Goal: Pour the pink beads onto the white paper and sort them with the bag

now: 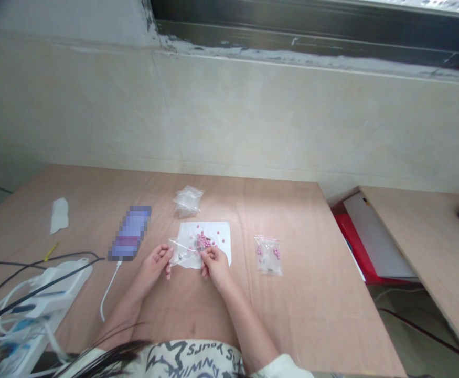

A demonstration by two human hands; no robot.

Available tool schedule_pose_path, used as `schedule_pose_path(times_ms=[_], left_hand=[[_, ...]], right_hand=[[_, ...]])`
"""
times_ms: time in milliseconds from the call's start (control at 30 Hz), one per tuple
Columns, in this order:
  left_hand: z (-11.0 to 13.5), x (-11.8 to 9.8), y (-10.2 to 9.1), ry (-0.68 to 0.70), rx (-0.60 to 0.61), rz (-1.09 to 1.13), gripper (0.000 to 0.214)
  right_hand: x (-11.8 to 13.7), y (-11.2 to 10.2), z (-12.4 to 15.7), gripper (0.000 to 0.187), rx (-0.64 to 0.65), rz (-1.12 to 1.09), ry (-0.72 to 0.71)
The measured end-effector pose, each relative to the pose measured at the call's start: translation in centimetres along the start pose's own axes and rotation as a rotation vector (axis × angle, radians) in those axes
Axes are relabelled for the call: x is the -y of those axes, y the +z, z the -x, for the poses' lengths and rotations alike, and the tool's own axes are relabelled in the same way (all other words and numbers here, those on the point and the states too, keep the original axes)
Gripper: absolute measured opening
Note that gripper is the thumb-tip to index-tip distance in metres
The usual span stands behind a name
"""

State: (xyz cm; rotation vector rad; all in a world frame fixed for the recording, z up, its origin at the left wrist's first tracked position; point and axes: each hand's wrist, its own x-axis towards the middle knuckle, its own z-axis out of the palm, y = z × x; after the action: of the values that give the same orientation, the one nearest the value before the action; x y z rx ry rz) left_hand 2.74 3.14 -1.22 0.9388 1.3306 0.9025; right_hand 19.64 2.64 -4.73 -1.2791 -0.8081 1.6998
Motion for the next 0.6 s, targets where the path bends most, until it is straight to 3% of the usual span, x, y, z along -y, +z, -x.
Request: schedule_pose_path(times_ms=[133,600], left_hand=[[-0.1,-1.1,0.1,0.018,-0.042,-0.015,0.027],[-0.3,-2.2,0.7,0.060,0.028,-0.095,0.026]], right_hand=[[-0.2,-0.1,-0.2,0.030,0.001,-0.042,0.019],[0.0,-0.2,0.0,0.032,0.007,-0.054,-0.011]])
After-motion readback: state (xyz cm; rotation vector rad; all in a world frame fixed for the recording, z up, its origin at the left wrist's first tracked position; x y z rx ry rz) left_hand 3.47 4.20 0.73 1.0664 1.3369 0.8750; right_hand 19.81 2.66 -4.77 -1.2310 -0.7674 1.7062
